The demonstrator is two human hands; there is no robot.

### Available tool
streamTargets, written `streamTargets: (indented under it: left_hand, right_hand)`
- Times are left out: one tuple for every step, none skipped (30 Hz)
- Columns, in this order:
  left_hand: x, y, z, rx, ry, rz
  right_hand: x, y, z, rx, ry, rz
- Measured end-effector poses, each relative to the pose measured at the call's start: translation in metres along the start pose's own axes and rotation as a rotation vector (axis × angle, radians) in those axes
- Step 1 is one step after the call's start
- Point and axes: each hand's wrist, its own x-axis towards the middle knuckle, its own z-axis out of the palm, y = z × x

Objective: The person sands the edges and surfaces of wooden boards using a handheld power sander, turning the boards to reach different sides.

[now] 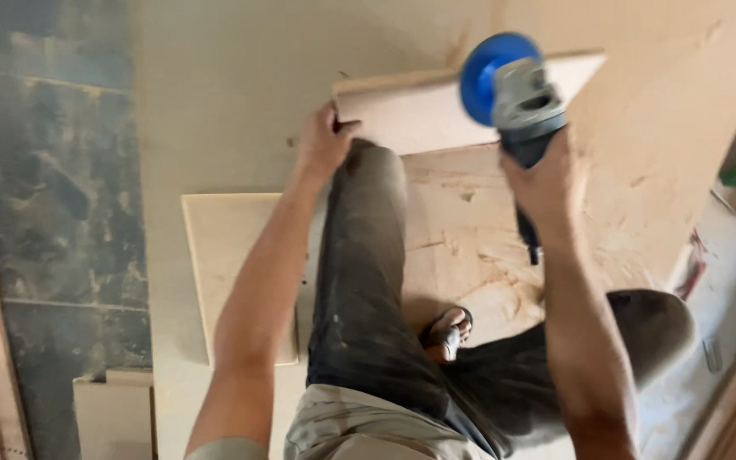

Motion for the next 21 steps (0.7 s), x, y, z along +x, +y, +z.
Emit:
streamTargets:
  left_hand:
    - [0.000, 0.002, 0.001, 0.003, 0.001, 0.008]
    - [0.000, 0.003, 0.002, 0.007, 0.002, 0.016]
    - [0.002, 0.003, 0.002, 0.007, -0.003, 0.030]
    - [0.004, 0.002, 0.000, 0.008, 0.012, 0.066]
    - [0.003, 0.000, 0.001, 0.006, 0.022, 0.099]
    - [0.003, -0.002, 0.002, 0.004, 0.033, 0.132]
    - [0.003, -0.005, 0.003, -0.010, 0.036, 0.127]
    - [0.003, -0.008, 0.005, -0.024, 0.040, 0.123]
    - [0.003, -0.012, 0.006, -0.036, 0.043, 0.116]
    - [0.004, -0.016, 0.008, 0.003, 0.062, 0.139]
    - [0.006, -0.021, 0.010, 0.045, 0.082, 0.163]
    - [0.008, -0.025, 0.011, 0.087, 0.101, 0.186]
    - [0.009, -0.029, 0.012, 0.090, 0.118, 0.249]
    - [0.009, -0.033, 0.012, 0.092, 0.135, 0.311]
    - [0.010, -0.034, 0.012, 0.092, 0.150, 0.375]
    - [0.009, -0.034, 0.012, 0.085, 0.135, 0.325]
    - [0.009, -0.032, 0.011, 0.077, 0.120, 0.277]
    - [0.009, -0.028, 0.011, 0.070, 0.105, 0.229]
    - [0.008, -0.024, 0.009, 0.069, 0.092, 0.207]
    - [0.008, -0.020, 0.008, 0.068, 0.080, 0.185]
    - [0.005, -0.017, 0.007, 0.066, 0.064, 0.162]
  right_hand:
    - [-0.003, -0.018, 0.008, -0.018, -0.062, 0.057]
    - [-0.004, -0.038, 0.018, -0.037, -0.125, 0.113]
    - [-0.003, -0.056, 0.026, -0.010, -0.199, 0.174]
    - [-0.001, -0.072, 0.033, 0.018, -0.274, 0.235]
    - [0.000, -0.086, 0.037, 0.030, -0.289, 0.191]
    - [0.001, -0.099, 0.040, 0.041, -0.304, 0.147]
    - [0.001, -0.110, 0.042, 0.051, -0.321, 0.106]
    - [0.001, -0.120, 0.043, 0.048, -0.316, 0.076]
    - [0.001, -0.128, 0.043, 0.048, -0.312, 0.047]
    - [0.002, -0.135, 0.043, 0.047, -0.308, 0.018]
    - [0.002, -0.141, 0.044, 0.036, -0.290, -0.002]
    - [0.004, -0.146, 0.045, 0.026, -0.272, -0.022]
    - [0.003, -0.148, 0.046, 0.012, -0.256, -0.036]
    - [0.002, -0.149, 0.047, 0.005, -0.276, -0.033]
    - [0.003, -0.149, 0.048, -0.003, -0.295, -0.028]
    - [0.003, -0.147, 0.048, -0.011, -0.314, -0.024]
    - [0.004, -0.144, 0.047, -0.014, -0.326, -0.013]
    - [0.004, -0.139, 0.046, -0.017, -0.337, -0.002]
    - [0.005, -0.135, 0.047, -0.015, -0.352, 0.004]
    - [0.007, -0.128, 0.047, 0.010, -0.359, 0.042]
    - [0.008, -0.118, 0.044, 0.035, -0.367, 0.083]
